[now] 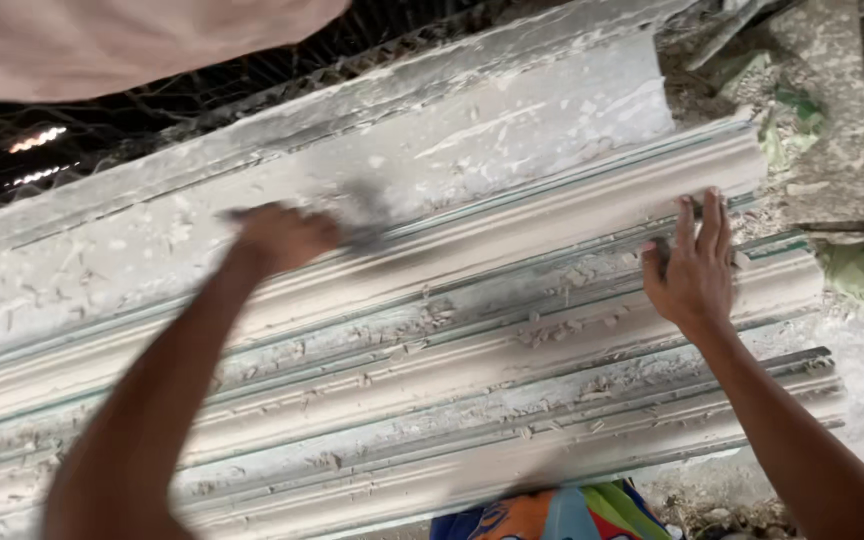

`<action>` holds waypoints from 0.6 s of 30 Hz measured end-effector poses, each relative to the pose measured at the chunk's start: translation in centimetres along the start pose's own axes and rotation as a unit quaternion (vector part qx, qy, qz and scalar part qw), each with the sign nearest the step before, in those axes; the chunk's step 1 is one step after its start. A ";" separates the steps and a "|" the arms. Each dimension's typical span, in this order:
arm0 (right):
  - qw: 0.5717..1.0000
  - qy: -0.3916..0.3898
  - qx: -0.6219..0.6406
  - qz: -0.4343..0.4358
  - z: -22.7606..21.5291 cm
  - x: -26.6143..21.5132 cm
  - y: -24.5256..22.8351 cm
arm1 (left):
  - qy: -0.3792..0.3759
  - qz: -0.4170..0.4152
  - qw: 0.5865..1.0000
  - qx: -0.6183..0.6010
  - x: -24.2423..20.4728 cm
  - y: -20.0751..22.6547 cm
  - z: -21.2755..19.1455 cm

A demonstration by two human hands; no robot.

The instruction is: The person uses a small scraper to remove dried white residue from the grooves of several long white mouldings laid on a workbench. The person repeatedly scrapes along the length of each piece, clearing debris from the channels.

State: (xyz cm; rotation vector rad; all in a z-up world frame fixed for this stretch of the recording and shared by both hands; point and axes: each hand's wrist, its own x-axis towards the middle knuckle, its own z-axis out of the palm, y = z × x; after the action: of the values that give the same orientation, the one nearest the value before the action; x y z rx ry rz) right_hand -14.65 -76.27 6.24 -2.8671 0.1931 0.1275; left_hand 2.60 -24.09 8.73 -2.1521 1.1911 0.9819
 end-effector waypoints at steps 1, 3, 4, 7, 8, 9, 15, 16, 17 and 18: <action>1.000 0.001 0.001 -0.005 0.4 -0.3 0.0 | -0.001 -0.005 1.000 -0.002 2.1 1.3 -0.2; 0.998 0.038 -0.033 -0.032 0.8 -0.3 0.8 | 0.337 0.083 0.936 0.066 8.3 2.9 -2.2; 0.998 0.041 -0.035 -0.029 0.7 -0.2 0.8 | 0.340 0.086 0.934 0.068 6.7 3.1 -3.8; 0.999 0.007 -0.033 -0.004 0.5 -0.4 1.0 | 0.136 0.084 0.987 0.003 2.7 3.4 -5.5; 1.000 -0.013 -0.019 0.007 0.4 -0.2 0.7 | 0.152 0.080 0.985 -0.002 1.6 2.8 -4.2; 0.999 -0.033 -0.005 0.017 0.3 0.0 0.5 | 0.167 0.076 0.983 -0.007 0.5 2.1 -3.0; 0.997 0.051 -0.009 -0.062 0.4 -0.2 0.4 | 0.288 0.124 0.949 -0.021 6.2 3.9 -2.1; 0.996 0.059 -0.009 -0.060 0.4 -0.1 0.5 | 0.292 0.124 0.948 -0.014 7.8 4.8 -4.9; 0.997 0.057 -0.005 -0.048 0.3 0.1 0.6 | 0.312 0.114 0.943 -0.012 9.4 5.7 -7.7; 0.998 0.043 0.000 -0.038 0.3 -0.6 1.0 | 0.326 0.106 0.939 -0.022 10.7 7.7 -9.8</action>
State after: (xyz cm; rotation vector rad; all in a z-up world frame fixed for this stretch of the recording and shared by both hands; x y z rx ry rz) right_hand -15.38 -77.06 5.81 -2.8785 0.1004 -0.0115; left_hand 3.27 -40.31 5.98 -2.5143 1.7401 0.3561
